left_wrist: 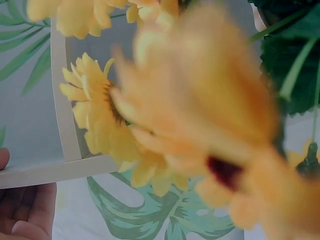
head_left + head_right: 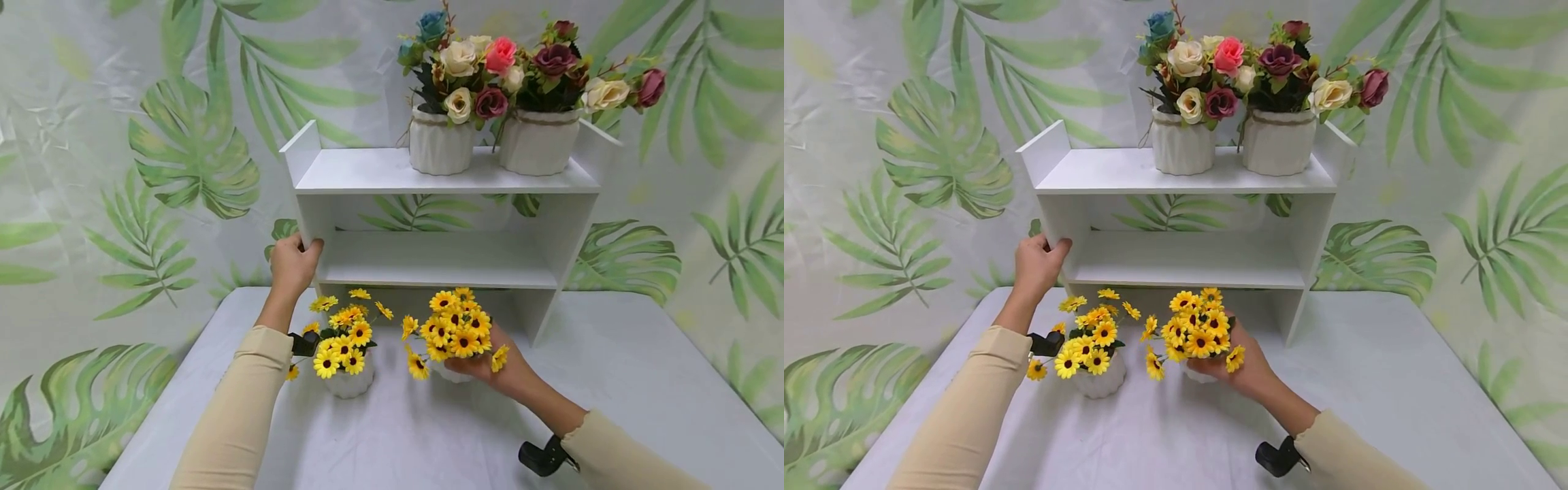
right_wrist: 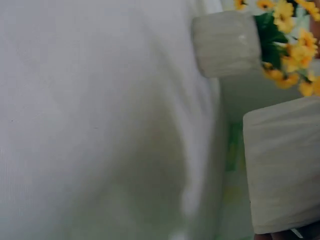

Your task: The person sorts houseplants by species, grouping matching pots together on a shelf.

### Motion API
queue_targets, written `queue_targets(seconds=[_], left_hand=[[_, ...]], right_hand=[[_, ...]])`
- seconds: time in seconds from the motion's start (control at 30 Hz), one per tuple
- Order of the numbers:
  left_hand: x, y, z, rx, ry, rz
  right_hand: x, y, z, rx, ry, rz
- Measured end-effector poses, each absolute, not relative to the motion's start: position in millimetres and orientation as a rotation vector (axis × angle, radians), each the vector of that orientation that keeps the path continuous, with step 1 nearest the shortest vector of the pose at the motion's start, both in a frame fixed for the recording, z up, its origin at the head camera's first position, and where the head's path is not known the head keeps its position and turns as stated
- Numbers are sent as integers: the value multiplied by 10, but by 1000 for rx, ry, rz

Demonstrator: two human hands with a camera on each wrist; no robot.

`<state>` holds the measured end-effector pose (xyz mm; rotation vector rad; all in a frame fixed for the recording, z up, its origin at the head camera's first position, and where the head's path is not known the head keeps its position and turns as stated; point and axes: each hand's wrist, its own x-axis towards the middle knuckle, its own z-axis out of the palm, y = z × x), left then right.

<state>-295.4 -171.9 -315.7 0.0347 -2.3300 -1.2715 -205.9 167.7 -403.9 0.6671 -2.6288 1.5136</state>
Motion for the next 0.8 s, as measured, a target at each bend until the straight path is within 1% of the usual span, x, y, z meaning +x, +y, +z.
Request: queue_targets(seconds=[0.03, 0.13, 0.27, 0.5, 0.57, 0.73, 0.8], left_hand=[[-2954, -1722, -3157, 35, -2331, -1270], [-2950, -1725, -3153, 38, -2333, -1269], [-2951, -1729, -3150, 37, -2334, -1261], [-2965, -1738, -3158, 45, -2332, -1257], [-2962, -1741, -3161, 55, -2335, -1257], [-2964, -1739, -3159, 52, -2340, -1261], [-2967, -1739, -3156, 48, -2342, -1258]], right_hand=[[-2045, 1711, -4005, 669, -2630, 1449], [-2007, 1798, -3885, 708, -2592, 1451], [-1969, 1902, -3695, 761, -2518, 1590], [-1955, 2017, -3393, 793, -2483, 1345], [-1964, 2038, -3326, 818, -2465, 1334], [-2003, 2103, -3176, 851, -2403, 1493], [-2031, 2123, -3107, 799, -2423, 1504]])
